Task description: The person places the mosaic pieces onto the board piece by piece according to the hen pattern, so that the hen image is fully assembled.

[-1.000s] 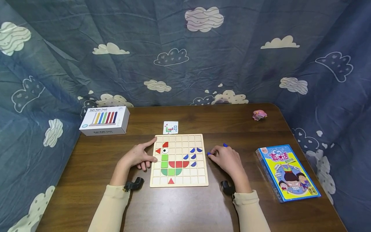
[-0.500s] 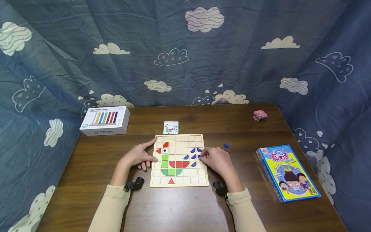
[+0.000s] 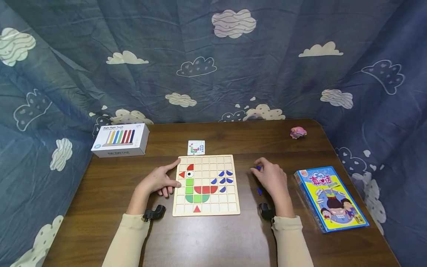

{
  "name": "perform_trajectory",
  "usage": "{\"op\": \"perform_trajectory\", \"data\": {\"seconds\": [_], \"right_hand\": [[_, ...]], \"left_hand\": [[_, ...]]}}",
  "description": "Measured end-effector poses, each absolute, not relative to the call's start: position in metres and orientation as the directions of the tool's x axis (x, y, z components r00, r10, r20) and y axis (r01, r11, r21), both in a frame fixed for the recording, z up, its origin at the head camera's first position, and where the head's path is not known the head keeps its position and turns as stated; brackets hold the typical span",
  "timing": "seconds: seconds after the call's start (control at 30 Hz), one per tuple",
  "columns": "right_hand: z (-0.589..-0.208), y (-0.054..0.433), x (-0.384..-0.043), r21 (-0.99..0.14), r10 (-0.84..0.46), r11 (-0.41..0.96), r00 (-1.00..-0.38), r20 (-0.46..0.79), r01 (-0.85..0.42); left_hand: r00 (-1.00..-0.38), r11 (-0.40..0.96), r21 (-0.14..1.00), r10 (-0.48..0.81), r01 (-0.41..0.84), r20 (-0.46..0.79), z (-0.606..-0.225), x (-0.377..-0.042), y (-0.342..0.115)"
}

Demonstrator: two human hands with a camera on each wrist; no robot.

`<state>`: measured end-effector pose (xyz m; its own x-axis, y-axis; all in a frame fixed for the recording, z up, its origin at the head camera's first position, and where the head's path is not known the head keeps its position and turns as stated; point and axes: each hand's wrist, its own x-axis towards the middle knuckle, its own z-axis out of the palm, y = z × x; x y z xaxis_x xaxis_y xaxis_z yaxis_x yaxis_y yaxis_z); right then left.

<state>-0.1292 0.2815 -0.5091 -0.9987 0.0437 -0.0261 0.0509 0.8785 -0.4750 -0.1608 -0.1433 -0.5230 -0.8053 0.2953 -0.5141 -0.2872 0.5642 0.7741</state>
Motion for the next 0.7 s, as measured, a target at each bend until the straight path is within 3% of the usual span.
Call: {"op": "perform_trajectory", "data": {"seconds": [0.23, 0.47, 0.7], "right_hand": [[-0.515, 0.31, -0.137, -0.446, 0.062, 0.888, -0.991, -0.117, 0.108], [-0.512, 0.298, -0.134, -0.417, 0.047, 0.906, -0.997, -0.064, 0.069], [-0.498, 0.251, -0.107, -0.54, -0.106, 0.841, -0.99, -0.091, -0.041]], "left_hand": [[-0.81, 0.564, 0.775, 0.29, -0.286, -0.51, -0.524, -0.16, -0.144], [-0.814, 0.563, 0.778, 0.29, -0.281, -0.504, -0.525, -0.16, -0.144], [-0.817, 0.564, 0.781, 0.295, -0.27, -0.496, -0.524, -0.159, -0.145]]}}
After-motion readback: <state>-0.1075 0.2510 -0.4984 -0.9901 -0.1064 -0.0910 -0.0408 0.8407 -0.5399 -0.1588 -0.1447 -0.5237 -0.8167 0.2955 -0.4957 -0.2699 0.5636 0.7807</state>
